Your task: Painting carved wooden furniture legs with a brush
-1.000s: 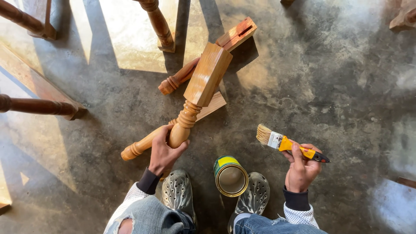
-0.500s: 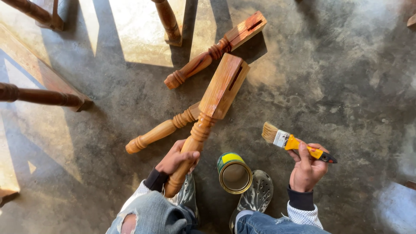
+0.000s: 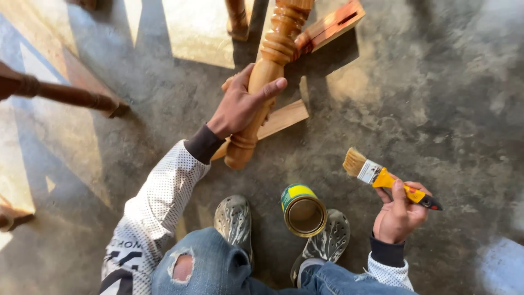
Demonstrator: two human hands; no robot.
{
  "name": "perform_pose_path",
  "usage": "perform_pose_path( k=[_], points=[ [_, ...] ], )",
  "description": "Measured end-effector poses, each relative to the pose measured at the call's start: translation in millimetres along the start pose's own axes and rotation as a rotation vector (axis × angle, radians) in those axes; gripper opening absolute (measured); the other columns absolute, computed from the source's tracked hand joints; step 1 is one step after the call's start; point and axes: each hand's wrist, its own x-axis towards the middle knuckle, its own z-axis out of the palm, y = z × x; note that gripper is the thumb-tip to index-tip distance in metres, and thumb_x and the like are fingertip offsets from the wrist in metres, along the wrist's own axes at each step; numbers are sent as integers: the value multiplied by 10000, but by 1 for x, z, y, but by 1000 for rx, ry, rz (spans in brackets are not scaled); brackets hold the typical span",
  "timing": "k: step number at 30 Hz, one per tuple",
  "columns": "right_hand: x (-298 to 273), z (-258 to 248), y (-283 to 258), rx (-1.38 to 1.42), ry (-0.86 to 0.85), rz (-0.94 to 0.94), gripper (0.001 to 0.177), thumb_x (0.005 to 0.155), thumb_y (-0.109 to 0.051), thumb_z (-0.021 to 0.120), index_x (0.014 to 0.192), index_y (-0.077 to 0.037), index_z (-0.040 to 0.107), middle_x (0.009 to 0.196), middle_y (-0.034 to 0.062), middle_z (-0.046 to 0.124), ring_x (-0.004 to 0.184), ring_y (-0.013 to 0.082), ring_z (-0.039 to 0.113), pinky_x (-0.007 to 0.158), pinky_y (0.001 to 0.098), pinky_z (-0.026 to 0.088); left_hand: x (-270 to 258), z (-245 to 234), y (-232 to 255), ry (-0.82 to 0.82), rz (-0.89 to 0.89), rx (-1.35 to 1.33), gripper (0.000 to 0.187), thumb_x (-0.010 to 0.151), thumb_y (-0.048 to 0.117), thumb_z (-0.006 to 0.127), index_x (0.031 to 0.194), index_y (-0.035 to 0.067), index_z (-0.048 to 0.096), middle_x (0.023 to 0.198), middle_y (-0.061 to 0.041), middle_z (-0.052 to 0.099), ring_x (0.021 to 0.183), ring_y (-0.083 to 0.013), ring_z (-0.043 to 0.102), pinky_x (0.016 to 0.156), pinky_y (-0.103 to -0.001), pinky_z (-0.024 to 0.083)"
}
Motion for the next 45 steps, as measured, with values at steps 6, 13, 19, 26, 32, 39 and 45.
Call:
perform_pose_path(
  k=[6,13,19,26,32,39,45],
  points=[
    [-1,-20,9,36,71,-6,232,1115,-111,693,1298,-117,549,1222,93,647,1058,202,712,897,329,685,58,-45,-42,59,391,730,535,1009,447,742,1234,53,458,1163,-272,760,879,-367,791,740,-457,705],
    [4,-44,17,-35,110,-13,231,1148,-91,669,1324,-133,524,1267,108,674,1166,212,739,938,341,698,-6,-96,-119,112,382,1098,588,1003,428,764,1342,16,516,1138,-224,743,734,-334,765,631,-426,685],
    [10,-31,19,19,161,43,269,1065,-54,696,1293,-102,560,1233,148,709,1093,245,738,866,324,650,-60,-99,-123,111,140,942,675,830,380,853,1395,98,614,1080,-159,808,829,-347,778,696,-441,579],
    [15,-15,23,115,127,36,220,1024,-37,693,1213,-81,587,1193,159,721,1047,263,736,777,356,649,-7,-77,-100,47,241,1113,663,792,459,865,1285,102,602,1156,-117,792,841,-384,792,681,-499,602],
    [8,-39,26,158,206,97,205,1033,-73,701,1215,-55,609,1182,159,724,1009,250,735,805,369,654,57,-23,-51,-136,476,1071,824,856,332,800,1542,227,356,1402,-139,723,980,-392,767,762,-536,677],
    [8,-49,37,222,257,140,203,1045,-68,688,1222,-43,591,1196,190,718,1037,279,740,829,393,667,125,50,-13,-288,310,1076,580,965,498,744,1265,58,513,961,-172,741,710,-334,726,655,-452,650],
    [12,-65,42,202,312,164,206,1044,-52,687,1228,-20,601,1180,177,705,986,261,723,827,387,653,165,129,-25,-261,227,894,501,891,416,789,1108,17,578,976,-146,767,761,-314,744,702,-443,591]
  ],
)
